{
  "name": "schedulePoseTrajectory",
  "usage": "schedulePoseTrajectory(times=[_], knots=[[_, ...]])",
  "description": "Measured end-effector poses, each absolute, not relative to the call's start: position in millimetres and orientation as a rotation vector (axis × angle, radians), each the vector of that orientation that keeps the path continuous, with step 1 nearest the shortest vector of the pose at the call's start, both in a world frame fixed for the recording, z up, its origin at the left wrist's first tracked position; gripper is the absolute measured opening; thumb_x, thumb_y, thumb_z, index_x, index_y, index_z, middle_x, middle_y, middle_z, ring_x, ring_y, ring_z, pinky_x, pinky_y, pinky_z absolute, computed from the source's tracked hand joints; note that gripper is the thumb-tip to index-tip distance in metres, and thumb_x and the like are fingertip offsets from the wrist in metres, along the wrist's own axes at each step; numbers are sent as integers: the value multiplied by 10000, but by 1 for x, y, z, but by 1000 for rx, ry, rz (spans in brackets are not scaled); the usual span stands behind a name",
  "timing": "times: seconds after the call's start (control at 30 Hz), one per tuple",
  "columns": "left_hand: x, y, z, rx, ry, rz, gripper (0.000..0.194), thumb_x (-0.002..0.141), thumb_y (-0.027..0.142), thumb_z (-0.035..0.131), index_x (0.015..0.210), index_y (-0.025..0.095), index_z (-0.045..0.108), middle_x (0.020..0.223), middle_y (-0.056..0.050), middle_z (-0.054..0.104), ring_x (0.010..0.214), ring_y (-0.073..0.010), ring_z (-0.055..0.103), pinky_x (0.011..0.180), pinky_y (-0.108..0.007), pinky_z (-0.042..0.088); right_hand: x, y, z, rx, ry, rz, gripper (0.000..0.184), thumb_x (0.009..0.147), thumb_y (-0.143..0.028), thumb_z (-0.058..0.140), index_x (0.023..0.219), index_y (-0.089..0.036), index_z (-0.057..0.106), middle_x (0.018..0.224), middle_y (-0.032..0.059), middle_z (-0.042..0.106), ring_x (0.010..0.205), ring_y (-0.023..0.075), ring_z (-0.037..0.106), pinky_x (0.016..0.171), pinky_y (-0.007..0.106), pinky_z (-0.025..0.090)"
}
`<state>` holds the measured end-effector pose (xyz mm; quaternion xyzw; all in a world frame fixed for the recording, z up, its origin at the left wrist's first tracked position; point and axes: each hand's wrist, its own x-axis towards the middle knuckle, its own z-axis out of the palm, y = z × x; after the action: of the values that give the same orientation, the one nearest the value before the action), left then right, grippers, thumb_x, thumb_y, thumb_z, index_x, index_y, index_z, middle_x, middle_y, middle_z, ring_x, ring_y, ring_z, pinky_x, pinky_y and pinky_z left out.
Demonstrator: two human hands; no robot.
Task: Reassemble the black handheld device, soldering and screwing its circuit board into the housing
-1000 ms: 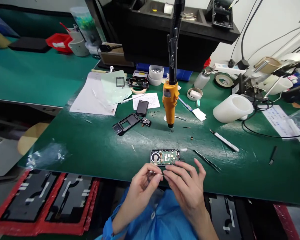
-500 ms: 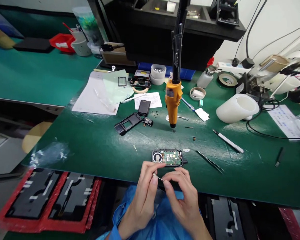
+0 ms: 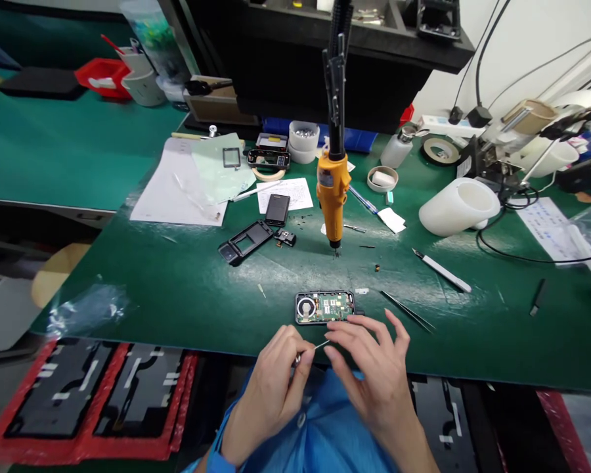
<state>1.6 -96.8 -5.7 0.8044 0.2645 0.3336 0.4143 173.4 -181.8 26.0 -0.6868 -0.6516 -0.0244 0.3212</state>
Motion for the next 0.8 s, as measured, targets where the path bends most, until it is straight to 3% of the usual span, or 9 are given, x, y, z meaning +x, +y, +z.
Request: schedulePoseTrajectory(times=[0.07,0.1,0.2,0.23,0.3,0.37,0.53,0.8], knots=[[2,-95,-4,1995,639,791,227,1167,209,463,975,235,581,826,8,609,722,-155,596,676,-249,469,171,-182,28,-1788,-1798,-50,134,1154,-303,554,1181,-292,684,1062,-23,862,1118,229,749,1350,512,131],[1,-96,-4,1977,639,770,238,1169,223,465,962,237,583,816,13,615,709,-151,602,673,-243,470,171,-181,30,-1763,-1825,-7,143,1162,-282,535,1159,-280,678,1034,-31,855,1083,206,752,1353,499,146],[-3,-99,-5,1894,671,688,272,1177,288,468,945,240,602,796,19,636,678,-151,613,671,-243,473,171,-179,34,-1655,-1847,181,150,1167,-199,496,1104,-236,628,972,-32,812,904,137,738,1230,417,402],[-5,-101,-6,1862,694,657,291,1178,318,470,934,241,608,794,17,643,675,-153,615,670,-245,472,171,-178,35,-1626,-1842,245,144,1167,-193,490,1110,-226,618,981,-19,799,876,129,727,1119,371,492],[-9,-104,-8,1806,752,609,341,1179,384,475,903,239,615,792,12,651,674,-156,615,661,-247,465,172,-177,36,-1599,-1835,327,156,1174,-216,473,1112,-218,616,996,11,777,865,134,709,881,301,559],[-13,-105,-9,1785,788,586,409,1179,449,469,867,234,623,776,7,651,669,-159,612,657,-249,461,172,-177,36,-1600,-1838,358,186,1180,-242,461,1084,-220,619,988,21,757,838,138,686,753,275,536],[-15,-101,-9,1831,701,668,549,1183,501,435,738,224,598,618,27,578,530,-132,522,556,-250,379,166,-181,31,-1598,-1880,380,225,1189,-264,413,1047,-229,584,930,6,716,761,135,650,702,276,502],[-21,-96,-11,2058,569,848,414,1103,219,479,692,235,521,524,39,515,434,-116,497,506,-236,370,164,-187,37,-1677,-1940,451,313,1211,-345,296,1026,-246,528,912,-29,691,691,101,657,605,266,429]])
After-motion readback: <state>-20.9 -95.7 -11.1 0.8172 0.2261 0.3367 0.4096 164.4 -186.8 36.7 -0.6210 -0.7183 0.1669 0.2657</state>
